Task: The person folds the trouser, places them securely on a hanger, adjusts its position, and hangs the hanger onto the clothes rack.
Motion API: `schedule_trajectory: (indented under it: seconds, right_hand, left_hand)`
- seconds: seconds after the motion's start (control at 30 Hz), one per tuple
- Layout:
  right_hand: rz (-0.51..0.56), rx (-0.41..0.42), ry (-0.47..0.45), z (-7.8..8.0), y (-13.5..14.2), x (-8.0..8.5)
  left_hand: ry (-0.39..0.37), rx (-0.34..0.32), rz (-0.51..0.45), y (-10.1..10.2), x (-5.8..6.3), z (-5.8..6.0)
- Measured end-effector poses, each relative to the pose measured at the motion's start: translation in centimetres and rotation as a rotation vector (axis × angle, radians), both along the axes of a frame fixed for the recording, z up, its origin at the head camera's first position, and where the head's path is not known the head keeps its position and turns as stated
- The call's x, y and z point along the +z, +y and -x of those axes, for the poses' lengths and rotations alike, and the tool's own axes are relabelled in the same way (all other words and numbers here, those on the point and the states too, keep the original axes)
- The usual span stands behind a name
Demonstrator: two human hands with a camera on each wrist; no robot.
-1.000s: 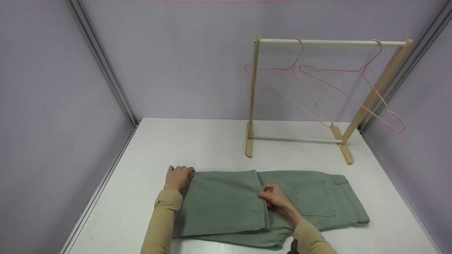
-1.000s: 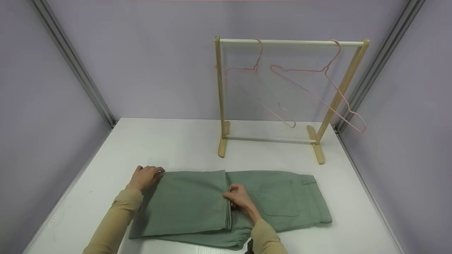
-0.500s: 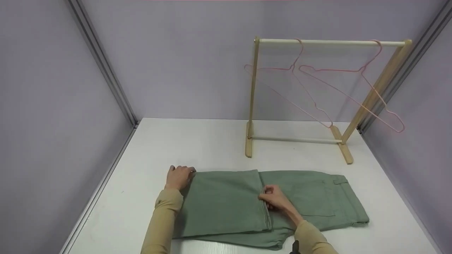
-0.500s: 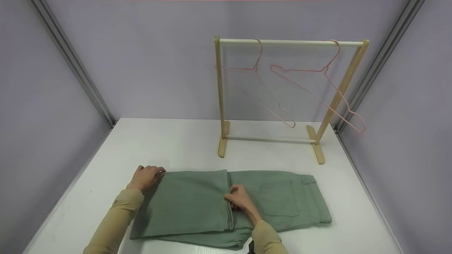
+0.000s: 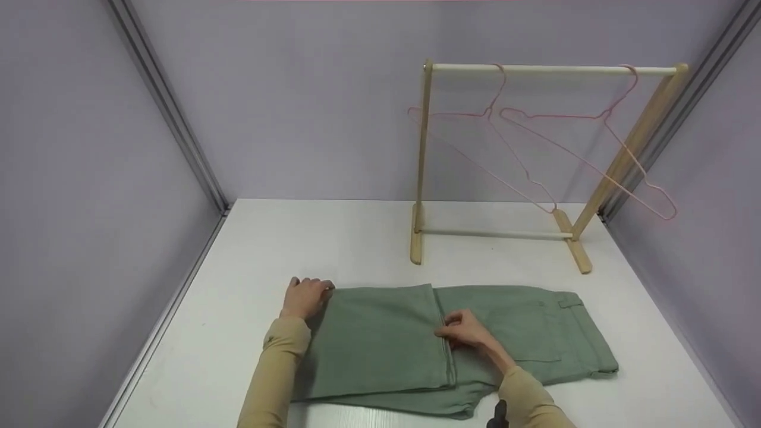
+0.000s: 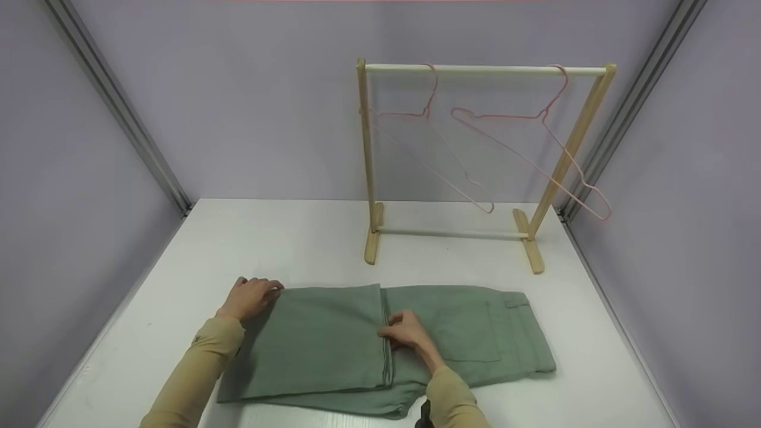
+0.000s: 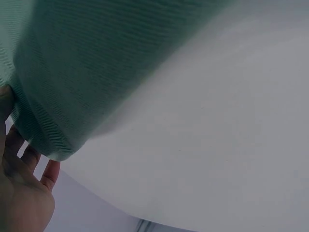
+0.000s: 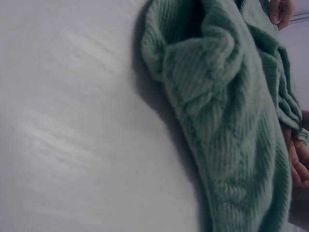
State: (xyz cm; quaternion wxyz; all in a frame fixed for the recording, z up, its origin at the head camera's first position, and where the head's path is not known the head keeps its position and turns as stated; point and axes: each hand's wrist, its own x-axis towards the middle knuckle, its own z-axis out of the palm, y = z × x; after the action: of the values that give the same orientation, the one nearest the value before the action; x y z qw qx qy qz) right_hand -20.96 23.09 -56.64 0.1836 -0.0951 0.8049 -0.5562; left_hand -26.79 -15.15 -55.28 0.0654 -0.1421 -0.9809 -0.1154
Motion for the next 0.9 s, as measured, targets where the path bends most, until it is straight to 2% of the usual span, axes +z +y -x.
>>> schedule_trajectory:
  seconds: [0.13, 0.23, 0.5, 0.9]
  right_hand:
    - [0.086, -0.008, -0.069, 0.0, 0.5, -0.5]
    - [0.129, -0.008, -0.086, 0.0, 0.8, -0.8]
    - [0.169, -0.003, -0.086, 0.3, 1.1, -1.1]
    - [0.234, -0.034, -0.100, 0.3, 1.5, -1.1]
  left_hand:
    - [0.007, -0.006, 0.001, 0.1, -0.2, 0.2]
    - [0.002, -0.003, 0.011, 0.1, -0.3, 0.3]
    - [-0.001, 0.006, 0.041, 0.0, -0.5, 0.5]
    - [-0.004, -0.010, 0.016, 0.2, -0.2, 0.5]
